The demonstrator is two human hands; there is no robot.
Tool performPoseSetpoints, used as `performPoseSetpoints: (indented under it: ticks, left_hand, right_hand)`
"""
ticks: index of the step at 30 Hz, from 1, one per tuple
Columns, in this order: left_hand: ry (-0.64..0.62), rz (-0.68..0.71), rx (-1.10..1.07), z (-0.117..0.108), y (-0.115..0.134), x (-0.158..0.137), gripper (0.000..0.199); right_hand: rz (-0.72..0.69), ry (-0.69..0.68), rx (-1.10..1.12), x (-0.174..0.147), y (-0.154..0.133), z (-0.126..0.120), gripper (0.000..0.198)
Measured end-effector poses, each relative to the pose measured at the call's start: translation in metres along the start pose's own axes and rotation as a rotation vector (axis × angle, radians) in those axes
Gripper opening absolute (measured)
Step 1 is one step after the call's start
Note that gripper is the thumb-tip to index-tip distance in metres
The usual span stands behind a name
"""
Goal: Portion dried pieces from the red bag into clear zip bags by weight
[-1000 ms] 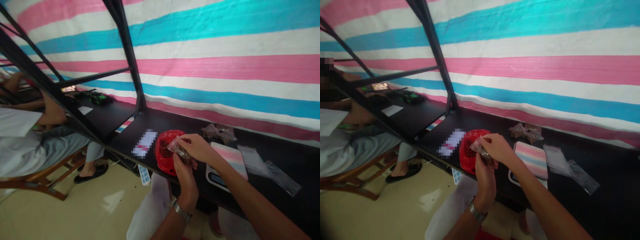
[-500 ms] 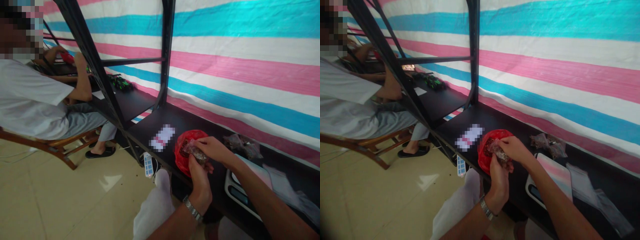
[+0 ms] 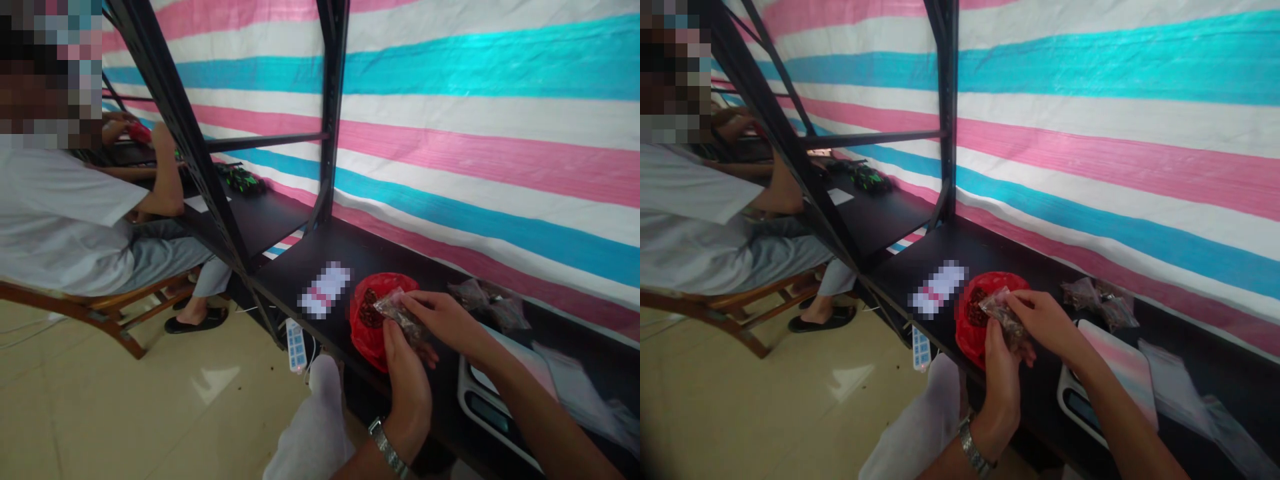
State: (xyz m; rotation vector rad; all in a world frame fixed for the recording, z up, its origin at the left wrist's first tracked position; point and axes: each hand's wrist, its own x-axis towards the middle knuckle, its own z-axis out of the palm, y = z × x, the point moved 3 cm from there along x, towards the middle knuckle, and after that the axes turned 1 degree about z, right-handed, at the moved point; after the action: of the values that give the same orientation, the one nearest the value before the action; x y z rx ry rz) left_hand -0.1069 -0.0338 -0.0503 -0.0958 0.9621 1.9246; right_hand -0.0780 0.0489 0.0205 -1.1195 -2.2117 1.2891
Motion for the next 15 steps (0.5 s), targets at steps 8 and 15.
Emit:
performPoseSetpoints:
  ticks: [8,15]
  left_hand:
    - [-0.14,0.165,0.159,-0.007,0.012,-0.013,0.066]
    - [-0.445,0.25,0.499,0.004,0.011,-0.024,0.054]
  right_hand:
    - [-0.168,0.205,0.01,-0.024,-0.001,-0.018,0.039]
    - [-0.088,0.554,0.108,-0.084,0.039,-0.062,0.041]
